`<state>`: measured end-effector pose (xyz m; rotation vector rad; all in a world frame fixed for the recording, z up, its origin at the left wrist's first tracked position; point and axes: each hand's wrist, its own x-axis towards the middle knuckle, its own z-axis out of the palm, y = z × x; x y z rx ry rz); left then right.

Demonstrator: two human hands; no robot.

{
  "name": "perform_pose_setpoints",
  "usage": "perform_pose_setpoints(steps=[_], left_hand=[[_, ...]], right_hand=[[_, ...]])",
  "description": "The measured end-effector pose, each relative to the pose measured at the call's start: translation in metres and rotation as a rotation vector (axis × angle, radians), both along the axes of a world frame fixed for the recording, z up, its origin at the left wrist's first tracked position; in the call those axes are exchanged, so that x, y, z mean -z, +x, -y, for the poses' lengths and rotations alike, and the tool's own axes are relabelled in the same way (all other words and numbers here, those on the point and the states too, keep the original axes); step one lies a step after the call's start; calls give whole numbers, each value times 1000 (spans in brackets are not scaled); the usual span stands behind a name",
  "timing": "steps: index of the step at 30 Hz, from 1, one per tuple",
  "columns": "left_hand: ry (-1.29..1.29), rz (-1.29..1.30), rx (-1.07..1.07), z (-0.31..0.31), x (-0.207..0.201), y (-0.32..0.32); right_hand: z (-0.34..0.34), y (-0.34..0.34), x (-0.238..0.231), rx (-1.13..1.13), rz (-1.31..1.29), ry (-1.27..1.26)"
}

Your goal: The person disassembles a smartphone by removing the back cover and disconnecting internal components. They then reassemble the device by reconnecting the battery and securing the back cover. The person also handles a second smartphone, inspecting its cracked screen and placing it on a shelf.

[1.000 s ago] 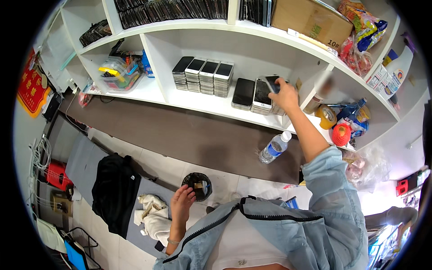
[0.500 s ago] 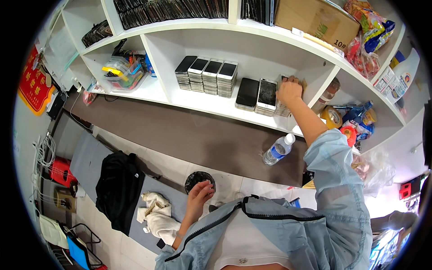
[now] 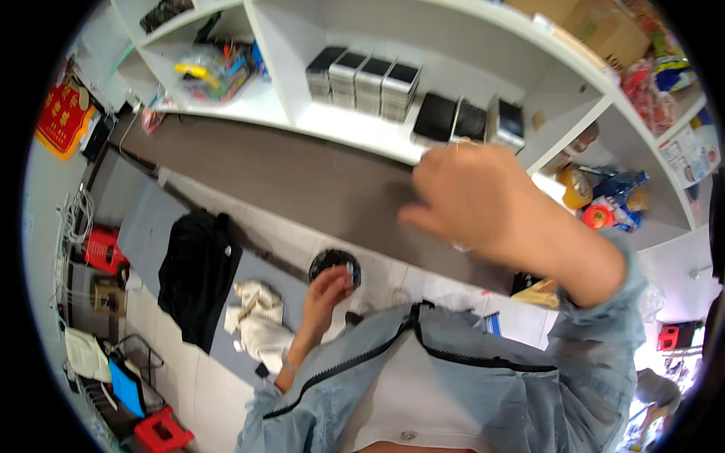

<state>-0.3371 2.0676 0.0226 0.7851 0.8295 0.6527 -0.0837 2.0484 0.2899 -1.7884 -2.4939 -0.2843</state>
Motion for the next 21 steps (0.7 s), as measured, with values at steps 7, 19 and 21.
perform_pose_setpoints(steps=[7,19,21], left_hand=[[29,-48,144,-8,-28,29],[43,-112,166,-10,-22,26],[34,-87,189,-11,-16,24]], right_hand=[[89,-105,8,-100,324,361],[69,-96,1,-480,71,447],[68,-91,1,-487,53,444]])
